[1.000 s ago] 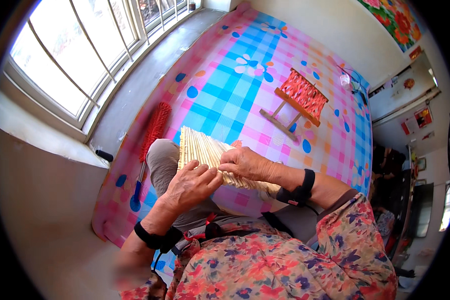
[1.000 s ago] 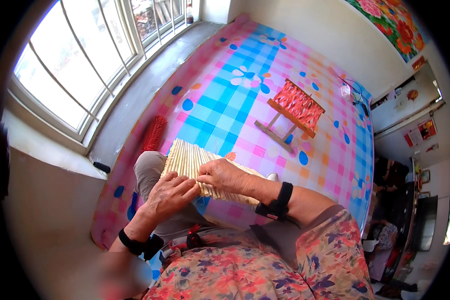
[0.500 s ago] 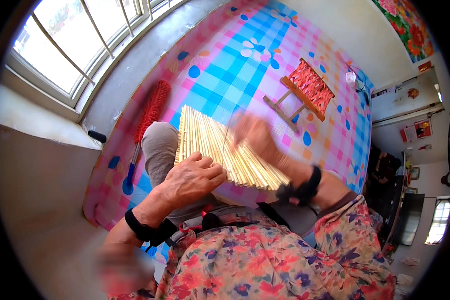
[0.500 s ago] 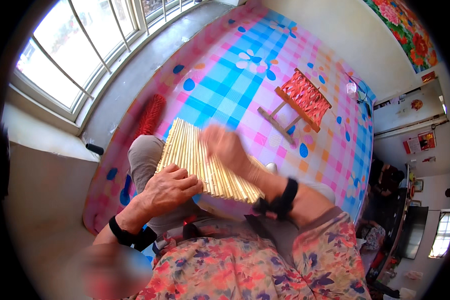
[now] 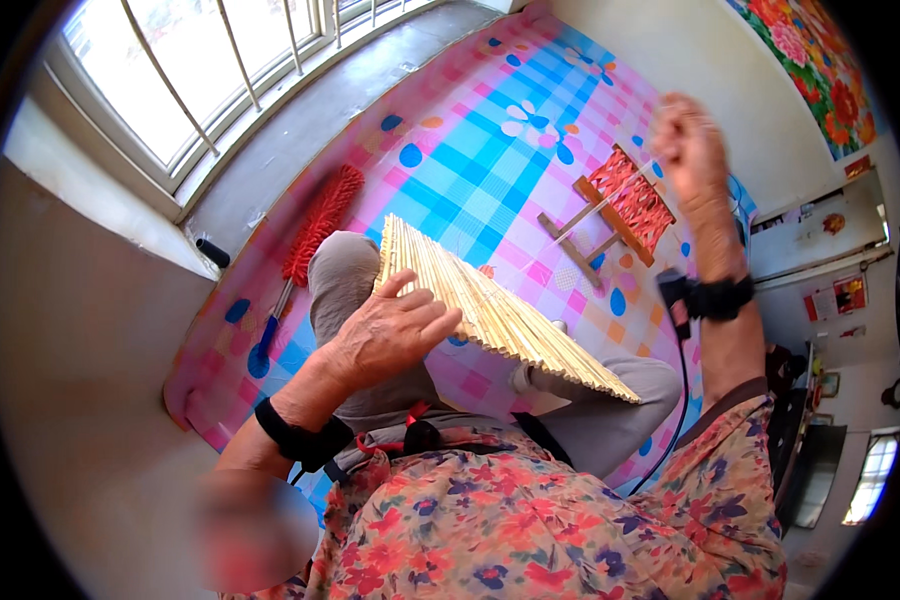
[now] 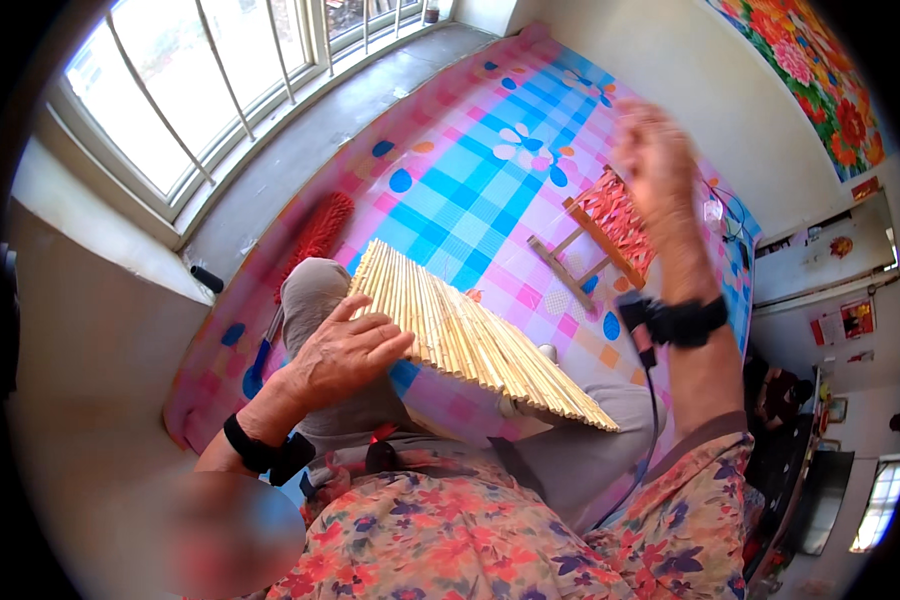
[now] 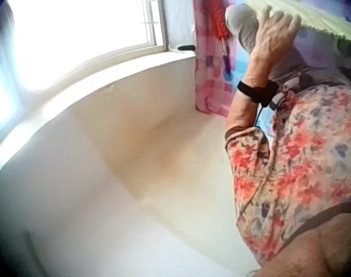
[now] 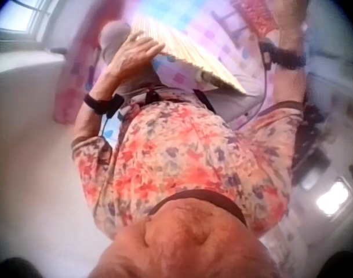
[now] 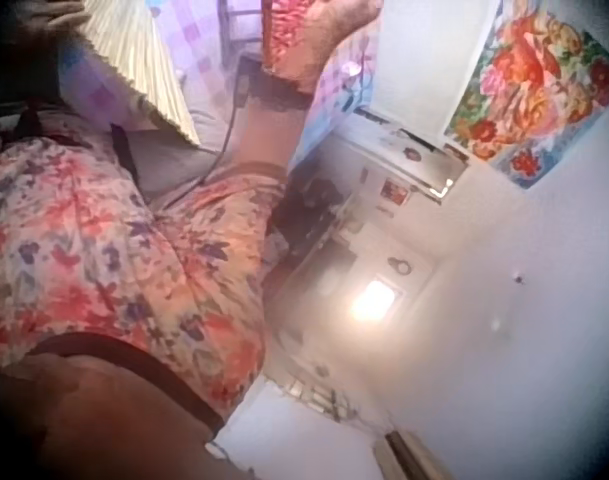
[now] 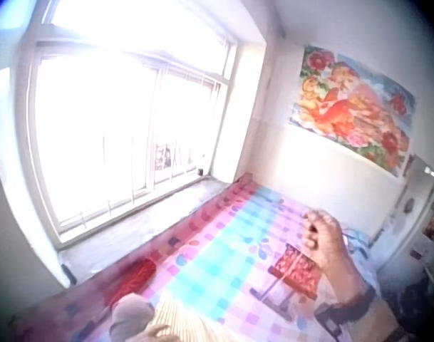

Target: The person weaves a mat using thin wooden sticks and white thread, threading the needle through the gaps and securing the edges by hand.

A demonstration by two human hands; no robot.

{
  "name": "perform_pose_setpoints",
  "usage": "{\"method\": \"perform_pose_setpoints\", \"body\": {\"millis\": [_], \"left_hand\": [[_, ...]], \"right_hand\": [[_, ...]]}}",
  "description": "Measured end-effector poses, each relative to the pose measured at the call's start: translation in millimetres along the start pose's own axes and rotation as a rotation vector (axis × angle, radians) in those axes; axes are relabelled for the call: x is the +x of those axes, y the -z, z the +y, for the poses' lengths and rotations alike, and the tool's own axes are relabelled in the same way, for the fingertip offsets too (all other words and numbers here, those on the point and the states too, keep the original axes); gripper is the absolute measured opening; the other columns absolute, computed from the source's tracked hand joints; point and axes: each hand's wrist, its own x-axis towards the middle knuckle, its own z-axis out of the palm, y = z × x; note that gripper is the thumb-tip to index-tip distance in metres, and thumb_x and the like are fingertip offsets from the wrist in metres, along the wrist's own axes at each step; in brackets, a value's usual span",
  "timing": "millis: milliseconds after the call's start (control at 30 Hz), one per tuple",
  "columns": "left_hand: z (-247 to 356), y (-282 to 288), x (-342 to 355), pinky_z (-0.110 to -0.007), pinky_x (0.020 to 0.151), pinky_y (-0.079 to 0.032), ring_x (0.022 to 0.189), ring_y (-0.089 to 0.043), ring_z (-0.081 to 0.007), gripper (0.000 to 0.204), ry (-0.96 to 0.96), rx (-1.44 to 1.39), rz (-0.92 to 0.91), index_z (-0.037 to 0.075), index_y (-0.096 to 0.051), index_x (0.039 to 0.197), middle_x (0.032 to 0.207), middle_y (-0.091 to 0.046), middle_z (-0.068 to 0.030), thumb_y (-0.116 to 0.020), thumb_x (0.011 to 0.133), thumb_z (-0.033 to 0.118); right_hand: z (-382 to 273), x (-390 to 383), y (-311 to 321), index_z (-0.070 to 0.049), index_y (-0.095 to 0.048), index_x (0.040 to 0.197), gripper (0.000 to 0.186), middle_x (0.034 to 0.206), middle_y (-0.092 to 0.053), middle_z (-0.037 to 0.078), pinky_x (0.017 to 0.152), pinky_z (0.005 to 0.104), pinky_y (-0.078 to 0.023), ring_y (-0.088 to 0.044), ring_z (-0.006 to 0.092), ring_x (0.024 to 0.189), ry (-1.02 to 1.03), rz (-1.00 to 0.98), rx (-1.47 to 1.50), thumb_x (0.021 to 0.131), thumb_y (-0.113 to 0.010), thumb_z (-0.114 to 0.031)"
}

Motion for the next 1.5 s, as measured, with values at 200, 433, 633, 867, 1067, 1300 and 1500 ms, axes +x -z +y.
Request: {"method": "perform_pose_setpoints", "body": {"millis": [200,433,633,867,1067,1300,1500], "left_hand": [[0.7,-7.6,-16.7,-0.044,0.098,-0.034,0.105,-0.054,-0.0191,0.033,0.071,0.081,0.194,0.006,-0.055,0.108,0.103,-0.058,-0.0036,-0.058,0.075,0.008],[38.3,-15.8,-54.3,-0.036,0.075,-0.047,0.084,-0.061,-0.0250,0.020,0.390,-0.503,0.407,0.002,-0.058,0.099,0.093,-0.060,-0.0121,-0.059,0.080,0.005],[33.0,-50.7,-46.2,-0.030,0.063,-0.049,0.074,-0.062,-0.0189,0.032,0.893,-1.074,0.249,-0.003,-0.052,0.109,0.088,-0.060,-0.0154,-0.061,0.080,0.010],[30.7,-73.2,-14.4,-0.027,0.055,-0.048,0.063,-0.061,-0.0151,0.026,0.867,-1.589,0.134,-0.003,-0.054,0.107,0.087,-0.063,-0.0111,-0.056,0.083,0.008],[29.4,-80.3,-20.2,-0.025,0.053,-0.046,0.057,-0.056,-0.0132,0.024,0.869,-1.724,0.167,-0.005,-0.057,0.103,0.077,-0.060,-0.0082,-0.053,0.086,0.012],[32.1,-77.9,-24.6,-0.024,0.051,-0.044,0.053,-0.052,-0.0133,0.029,0.930,-1.787,0.186,-0.006,-0.056,0.105,0.071,-0.058,-0.0084,-0.048,0.088,0.015],[31.3,-85.0,-34.3,-0.024,0.052,-0.044,0.053,-0.053,-0.0136,0.033,0.983,-1.958,0.310,-0.005,-0.057,0.102,0.070,-0.058,-0.0089,-0.045,0.090,0.023]], "right_hand": [[48.9,-63.0,-63.8,-0.005,-0.062,0.101,0.017,0.068,-0.051,-0.005,0.047,0.0172,-0.034,-0.040,0.0024,0.054,0.016,-0.349,-0.673,0.085,-0.057,-0.010],[118.0,-132.7,-93.5,-0.004,-0.063,0.101,0.025,0.069,-0.053,0.006,0.063,0.0286,-0.044,-0.052,0.0140,0.067,-0.335,-0.882,-0.792,0.080,-0.062,-0.016],[123.2,-133.8,-103.2,-0.004,-0.063,0.090,0.015,0.075,-0.056,0.011,0.067,0.0319,-0.045,-0.055,0.0221,0.073,-0.275,-0.918,-0.877,0.078,-0.061,-0.013],[119.1,-133.6,-106.1,-0.004,-0.062,0.083,0.008,0.075,-0.056,0.012,0.065,0.0320,-0.045,-0.057,0.0233,0.072,0.023,-0.746,-0.896,0.078,-0.060,-0.009],[118.9,-121.2,-104.1,0.001,-0.059,0.081,0.009,0.071,-0.060,0.006,0.054,0.0264,-0.043,-0.051,0.0121,0.056,-0.105,-0.412,-0.653,0.082,-0.060,-0.008],[100.7,-97.6,-96.9,-0.001,-0.057,0.088,0.010,0.071,-0.060,0.002,0.036,0.0158,-0.027,-0.039,0.0011,0.044,-0.482,-0.222,-0.239,0.087,-0.057,-0.011],[102.1,-98.0,-91.2,-0.001,-0.057,0.088,0.011,0.071,-0.061,0.003,0.035,0.0164,-0.027,-0.040,0.0016,0.044,-0.511,-0.241,-0.240,0.087,-0.058,-0.012]]}}
